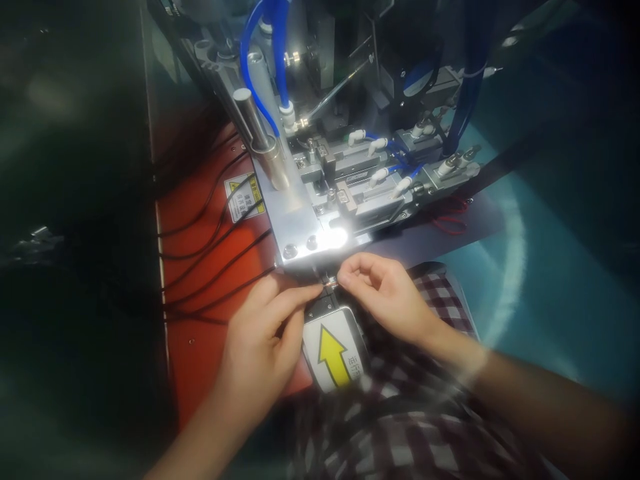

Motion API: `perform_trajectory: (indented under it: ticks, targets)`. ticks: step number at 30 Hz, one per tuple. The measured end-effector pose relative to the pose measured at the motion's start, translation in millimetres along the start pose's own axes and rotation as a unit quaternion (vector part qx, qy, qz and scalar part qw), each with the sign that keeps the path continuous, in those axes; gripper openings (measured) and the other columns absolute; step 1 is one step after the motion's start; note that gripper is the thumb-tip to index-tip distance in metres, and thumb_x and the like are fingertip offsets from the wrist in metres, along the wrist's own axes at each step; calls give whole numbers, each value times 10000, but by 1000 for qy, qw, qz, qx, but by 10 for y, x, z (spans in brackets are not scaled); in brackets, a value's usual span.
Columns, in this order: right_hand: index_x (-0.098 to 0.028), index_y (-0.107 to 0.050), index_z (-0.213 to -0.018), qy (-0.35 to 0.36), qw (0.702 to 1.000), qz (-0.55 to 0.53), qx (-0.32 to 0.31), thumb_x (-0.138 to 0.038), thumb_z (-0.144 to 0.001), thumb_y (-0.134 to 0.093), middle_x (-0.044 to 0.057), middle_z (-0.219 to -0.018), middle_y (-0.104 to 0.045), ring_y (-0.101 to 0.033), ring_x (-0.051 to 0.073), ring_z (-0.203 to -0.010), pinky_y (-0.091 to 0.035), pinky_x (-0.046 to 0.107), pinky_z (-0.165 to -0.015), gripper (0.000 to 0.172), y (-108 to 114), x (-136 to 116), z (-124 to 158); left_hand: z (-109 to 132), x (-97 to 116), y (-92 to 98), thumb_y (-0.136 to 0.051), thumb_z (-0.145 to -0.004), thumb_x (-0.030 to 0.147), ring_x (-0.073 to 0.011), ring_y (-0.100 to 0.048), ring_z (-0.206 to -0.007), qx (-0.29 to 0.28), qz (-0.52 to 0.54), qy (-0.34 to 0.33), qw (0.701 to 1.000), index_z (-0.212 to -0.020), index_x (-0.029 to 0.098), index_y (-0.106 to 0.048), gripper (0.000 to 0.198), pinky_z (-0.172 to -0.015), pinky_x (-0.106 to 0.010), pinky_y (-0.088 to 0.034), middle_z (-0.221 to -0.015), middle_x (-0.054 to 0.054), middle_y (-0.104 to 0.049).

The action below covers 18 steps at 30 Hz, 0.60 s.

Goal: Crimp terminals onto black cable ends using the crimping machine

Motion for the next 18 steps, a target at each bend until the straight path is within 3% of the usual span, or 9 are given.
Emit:
perform_trajectory:
  ticks: [18]
  targets:
    - [-166, -583, -761, -21, 1000, -1, 1, -270, -830, -588, 8, -697, -572, -512, 126, -624, -417, 250, -567, 126, -13, 67, 9, 13, 0, 7, -509, -892, 112, -122, -589, -809, -2, -4, 4, 1000, -1046, 221, -710, 275, -666, -205, -480, -870, -22, -584]
Point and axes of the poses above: each hand's wrist, its own z-axis away from the middle knuckle, its own y-axis out of the back of the hand, x = y × z, the point moved 9 cm from there along -z, towards the middle knuckle
